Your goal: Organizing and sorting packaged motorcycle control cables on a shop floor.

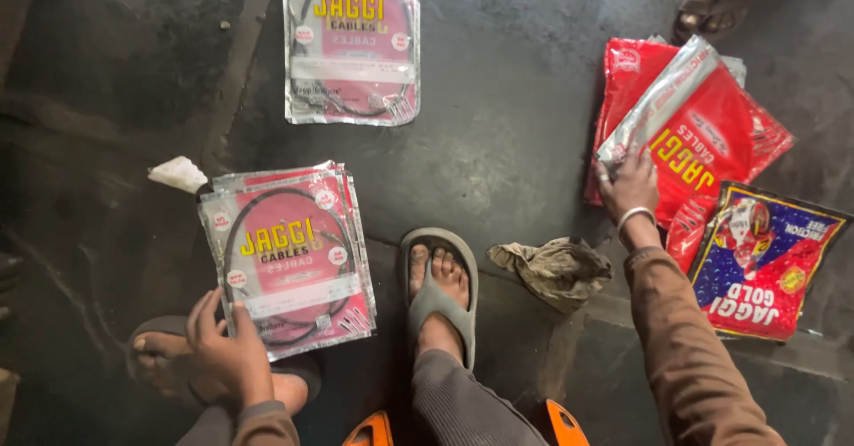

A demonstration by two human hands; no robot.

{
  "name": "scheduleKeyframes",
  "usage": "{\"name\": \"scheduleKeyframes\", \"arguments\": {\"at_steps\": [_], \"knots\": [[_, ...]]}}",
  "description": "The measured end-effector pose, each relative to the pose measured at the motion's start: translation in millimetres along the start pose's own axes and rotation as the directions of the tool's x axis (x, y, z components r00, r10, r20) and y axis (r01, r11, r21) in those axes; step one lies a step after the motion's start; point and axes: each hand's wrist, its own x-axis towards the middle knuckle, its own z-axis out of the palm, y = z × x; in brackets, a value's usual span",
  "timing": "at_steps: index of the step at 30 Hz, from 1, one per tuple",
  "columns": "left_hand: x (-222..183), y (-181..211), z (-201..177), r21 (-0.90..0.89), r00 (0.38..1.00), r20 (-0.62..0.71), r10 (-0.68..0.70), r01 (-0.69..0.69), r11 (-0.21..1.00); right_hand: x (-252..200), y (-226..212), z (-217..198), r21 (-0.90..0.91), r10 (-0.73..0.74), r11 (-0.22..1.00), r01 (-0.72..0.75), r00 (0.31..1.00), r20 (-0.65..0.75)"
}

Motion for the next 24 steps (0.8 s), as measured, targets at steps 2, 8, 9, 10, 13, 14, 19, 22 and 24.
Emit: {"name": "scheduleKeyframes", "arguments": {"at_steps": [2, 8, 9, 10, 13, 14, 19, 22, 24], "knots": [[2.6, 18.4, 2.3, -0.036, 1.000, -0.005, 0.006, -0.006, 0.999, 1.7, 6.7, 2.0, -0.008, -0.011, 1.000, 0.011, 1.000, -0.024], [1.2, 46.0, -3.2, -0.054, 1.000, -0.013, 0.014, -0.015, 0.998, 7.5, 14.3, 19.4, -0.156, -0.122, 0.981, 0.117, 0.992, -0.024], [0.7, 47.6, -4.4, -0.040, 0.999, -0.021, 0.030, -0.030, 0.999, 9.9, 17.1, 26.0, -0.218, -0.154, 0.966, 0.136, 0.986, -0.065], [2.2, 46.0, -7.6, -0.038, 0.999, -0.026, 0.028, -0.029, 0.999, 7.9, 15.2, 21.9, -0.215, -0.159, 0.966, 0.141, 0.985, -0.066], [6.2, 46.1, -11.4, -0.035, 0.997, -0.054, 0.063, -0.065, 0.997, 3.3, 14.9, 6.5, -0.057, -0.034, 0.998, 0.028, 0.994, -0.107], [6.6, 47.0, -11.2, -0.045, 0.995, -0.064, 0.076, -0.079, 0.996, -2.3, 17.6, 1.3, -0.044, -0.064, 0.997, 0.058, 0.985, -0.160], [5.4, 77.5, 1.3, -0.133, 0.989, -0.097, 0.111, -0.123, 0.983, -65.4, -42.7, -124.1, 0.355, -0.035, 0.917, 0.180, 0.925, -0.378], [-8.8, 107.5, 24.6, -0.310, 0.993, -0.045, 0.106, -0.115, 0.944, -121.4, -70.4, -209.2, 0.390, -0.223, 0.774, 0.499, 0.790, -0.571], [-20.0, 127.0, 44.9, -0.473, 0.979, 0.156, 0.128, -0.040, 0.880, -153.0, -58.2, -222.7, 0.824, 0.123, 0.480, 0.301, 0.907, -0.404]]}}
